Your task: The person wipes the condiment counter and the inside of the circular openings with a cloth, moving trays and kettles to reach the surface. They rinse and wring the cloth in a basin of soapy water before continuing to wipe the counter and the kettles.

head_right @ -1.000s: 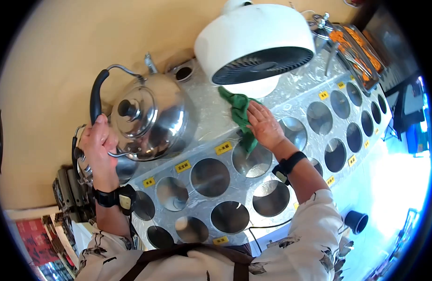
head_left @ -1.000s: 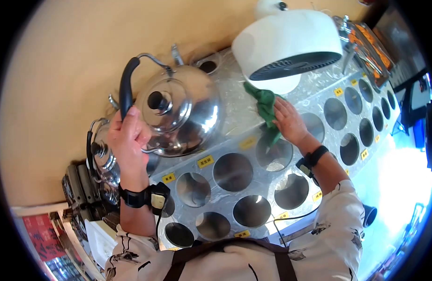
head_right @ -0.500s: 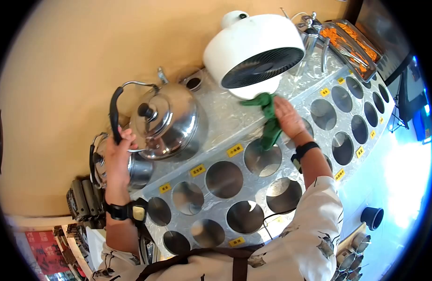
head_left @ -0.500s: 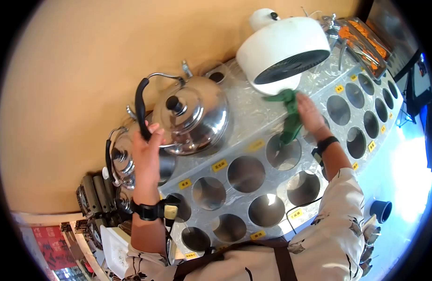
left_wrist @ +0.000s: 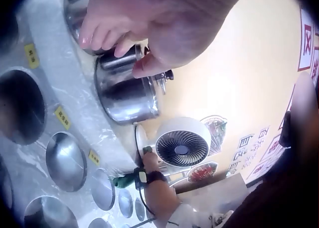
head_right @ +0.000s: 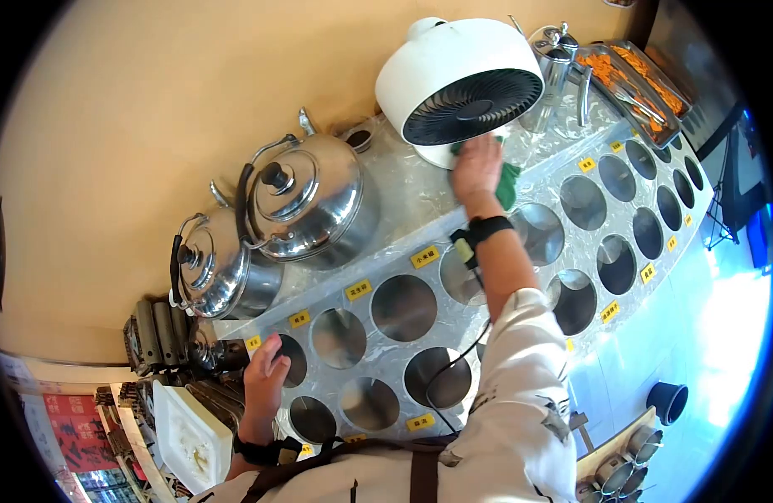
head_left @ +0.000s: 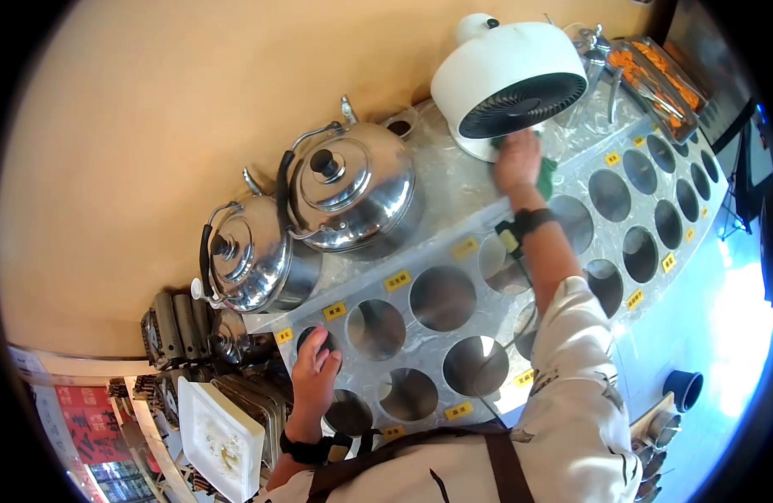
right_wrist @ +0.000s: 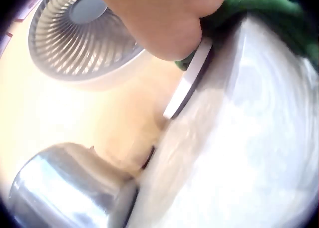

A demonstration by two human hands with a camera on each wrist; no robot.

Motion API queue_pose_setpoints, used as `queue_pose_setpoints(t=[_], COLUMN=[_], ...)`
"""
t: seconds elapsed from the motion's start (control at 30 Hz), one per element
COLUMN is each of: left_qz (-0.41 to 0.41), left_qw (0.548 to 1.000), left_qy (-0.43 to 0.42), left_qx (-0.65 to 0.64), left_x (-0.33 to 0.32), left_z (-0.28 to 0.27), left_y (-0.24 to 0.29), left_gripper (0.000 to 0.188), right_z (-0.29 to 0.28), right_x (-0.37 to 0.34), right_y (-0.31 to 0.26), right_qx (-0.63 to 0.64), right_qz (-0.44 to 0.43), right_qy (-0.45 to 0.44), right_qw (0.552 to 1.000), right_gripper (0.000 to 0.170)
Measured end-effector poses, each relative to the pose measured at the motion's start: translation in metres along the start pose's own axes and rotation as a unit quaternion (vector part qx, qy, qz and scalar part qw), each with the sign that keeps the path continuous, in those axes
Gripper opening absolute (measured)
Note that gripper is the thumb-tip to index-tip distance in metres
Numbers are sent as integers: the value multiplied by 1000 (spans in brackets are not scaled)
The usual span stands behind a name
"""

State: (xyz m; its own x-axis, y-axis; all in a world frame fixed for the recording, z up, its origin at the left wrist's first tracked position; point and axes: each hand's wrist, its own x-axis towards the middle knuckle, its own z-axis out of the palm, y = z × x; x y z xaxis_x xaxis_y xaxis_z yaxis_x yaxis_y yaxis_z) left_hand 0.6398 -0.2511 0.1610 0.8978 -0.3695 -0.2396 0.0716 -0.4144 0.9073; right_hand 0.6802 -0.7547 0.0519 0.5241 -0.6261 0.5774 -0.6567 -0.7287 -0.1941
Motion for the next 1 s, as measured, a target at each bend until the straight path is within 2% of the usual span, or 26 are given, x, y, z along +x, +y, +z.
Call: queue_pose_setpoints(t=[0.07,0.13,0.2,0.27,0.33,0.37,0.47,0.53,0.6,0.67,0.7,0.73,0.77,0.8,0.87,0.93,1.0], left_qz=[-5,-2,29,65,79,84,110,155,152,136,136,141,124,127,57,41,28], left_qw=[999,996,993,991,984,982,980,967,962,963,965,965,974,972,973,970,970], left_qy=[-36,-67,-111,-113,-157,-163,-166,-200,-220,-229,-222,-216,-191,-194,-210,-223,-230], left_qx=[-34,-52,8,14,38,35,12,37,46,49,39,32,-22,-27,-75,-83,-75], left_x=[-11,-16,-18,-18,-18,-19,-37,-41,-42,-53,-55,-56,-59,-61,-64,-67,-69], left_z=[5,14,22,29,33,36,42,40,31,20,15,13,13,11,7,7,8], left_y=[-10,-8,3,5,4,6,13,18,13,1,-4,-9,-18,-28,-46,-55,-57], left_gripper=[46,44,42,40,42,42,38,37,36,35,35,34,31,31,30,31,34], right_z=[-3,-8,-29,-44,-38,-42,-54,-59,-68,-56,-72,-94,-120,-144,-167,-206,-223], right_x=[-9,-15,-15,-23,-62,-64,-81,-70,-61,-67,-73,-78,-89,-104,-141,-171,-194], right_y=[-25,-38,-45,-51,-54,-52,-45,-22,5,50,64,75,81,87,108,107,112], right_qx=[-52,41,128,166,160,153,176,144,28,60,103,146,252,355,495,645,686], right_qz=[-111,-105,-124,-205,-298,-296,-270,-226,-146,8,112,217,282,343,396,466,437], right_qy=[19,-14,-80,-210,-10,-7,-24,-98,-193,-168,-166,-157,-124,-86,-68,-73,-73], right_qw=[992,994,981,941,941,943,946,958,970,984,974,953,917,866,770,601,576], right_gripper=[37,36,34,31,28,28,25,25,25,23,22,23,21,20,21,21,30])
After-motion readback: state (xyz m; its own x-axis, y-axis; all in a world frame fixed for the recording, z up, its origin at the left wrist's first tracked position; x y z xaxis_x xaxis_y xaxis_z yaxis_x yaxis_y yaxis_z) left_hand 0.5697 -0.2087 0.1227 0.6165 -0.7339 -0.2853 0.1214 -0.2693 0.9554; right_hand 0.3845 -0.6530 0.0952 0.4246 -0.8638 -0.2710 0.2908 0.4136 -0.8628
